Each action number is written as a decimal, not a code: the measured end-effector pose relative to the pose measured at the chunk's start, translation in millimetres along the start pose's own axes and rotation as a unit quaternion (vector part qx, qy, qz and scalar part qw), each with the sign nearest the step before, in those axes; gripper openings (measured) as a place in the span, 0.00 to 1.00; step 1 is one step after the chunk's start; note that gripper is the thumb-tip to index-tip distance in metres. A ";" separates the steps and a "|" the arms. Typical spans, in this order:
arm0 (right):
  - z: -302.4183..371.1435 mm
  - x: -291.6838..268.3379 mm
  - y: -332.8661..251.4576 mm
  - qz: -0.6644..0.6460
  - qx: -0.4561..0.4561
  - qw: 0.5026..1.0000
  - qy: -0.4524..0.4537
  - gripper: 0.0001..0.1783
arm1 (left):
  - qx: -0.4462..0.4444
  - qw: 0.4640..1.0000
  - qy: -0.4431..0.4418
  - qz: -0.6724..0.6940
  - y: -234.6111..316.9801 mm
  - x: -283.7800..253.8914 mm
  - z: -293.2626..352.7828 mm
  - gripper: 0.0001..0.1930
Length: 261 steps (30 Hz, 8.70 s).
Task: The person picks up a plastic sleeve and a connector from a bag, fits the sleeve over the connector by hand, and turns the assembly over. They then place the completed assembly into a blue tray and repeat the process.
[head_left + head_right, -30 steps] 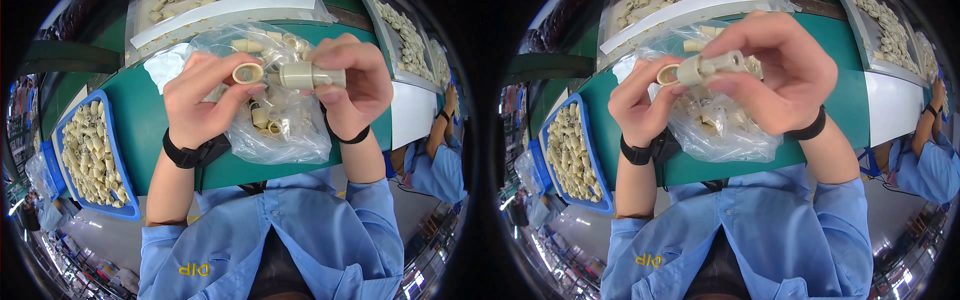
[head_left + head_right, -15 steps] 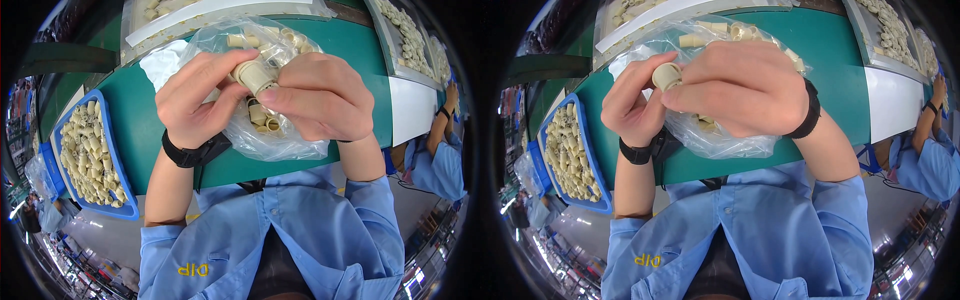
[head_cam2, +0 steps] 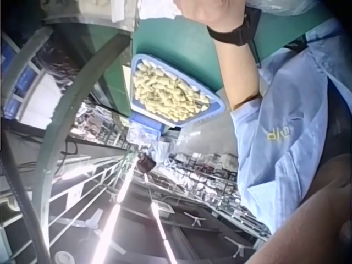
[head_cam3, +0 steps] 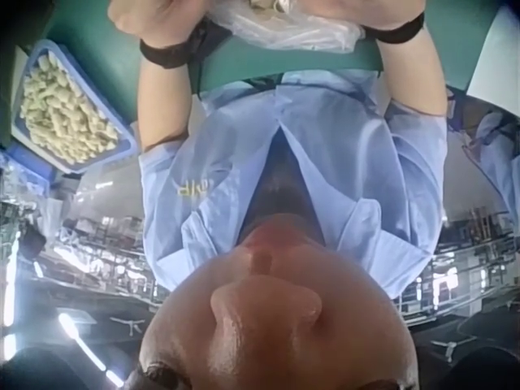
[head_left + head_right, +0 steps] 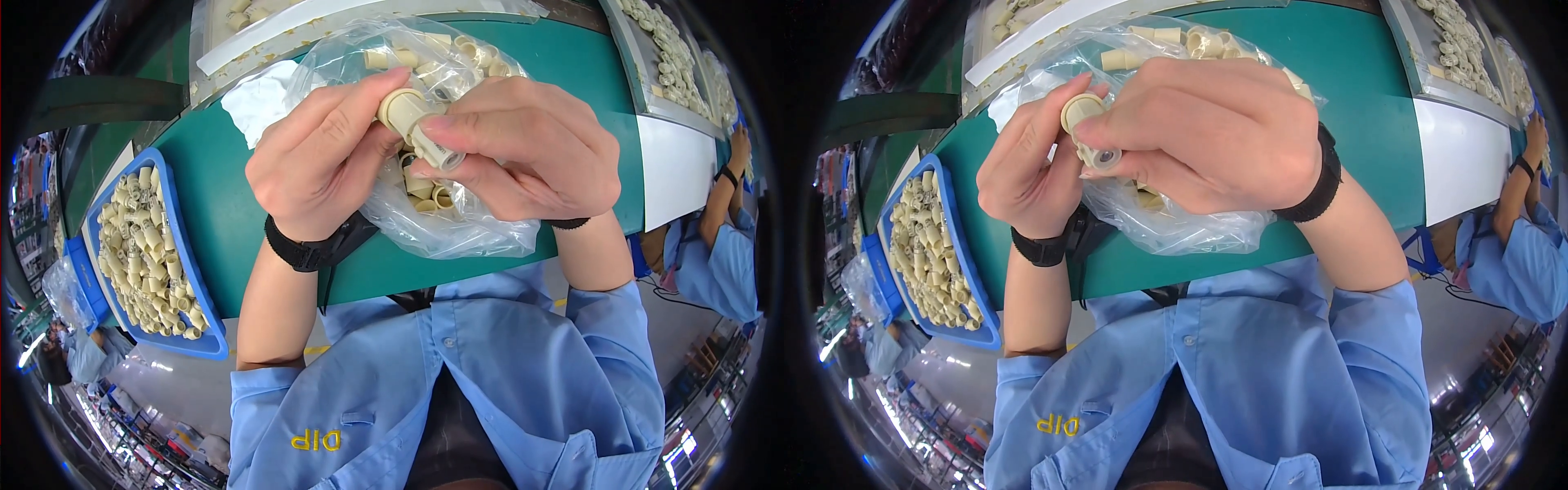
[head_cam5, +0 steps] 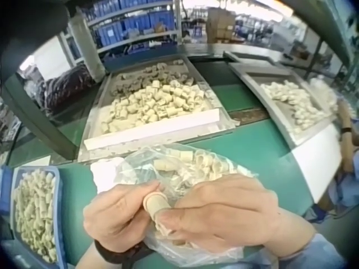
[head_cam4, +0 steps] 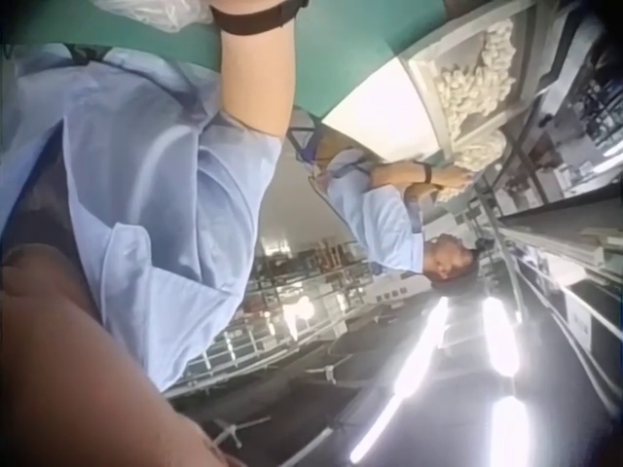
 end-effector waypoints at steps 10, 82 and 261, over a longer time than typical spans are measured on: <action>1.3 -4.3 6.6 -0.056 0.045 0.997 0.010 0.17 | -0.012 0.999 -0.010 -0.028 6.9 -2.0 1.9 0.20; 195.7 -404.7 146.7 0.545 0.464 0.697 -0.038 0.24 | -0.270 0.821 -0.168 -0.473 -83.4 -247.7 71.4 0.16; 34.4 34.9 49.3 -0.329 0.379 0.865 -0.004 0.22 | 0.017 0.975 -0.164 0.152 -2.3 12.9 -5.1 0.14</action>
Point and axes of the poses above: each hand's wrist, its own z-axis away from the middle knuckle, its own x-axis out of the palm, y = z × x, the point moved 9 cm from there along -z, towards the middle knuckle, and after that the axes turned 14 degrees about -z, right-handed, at the moved point
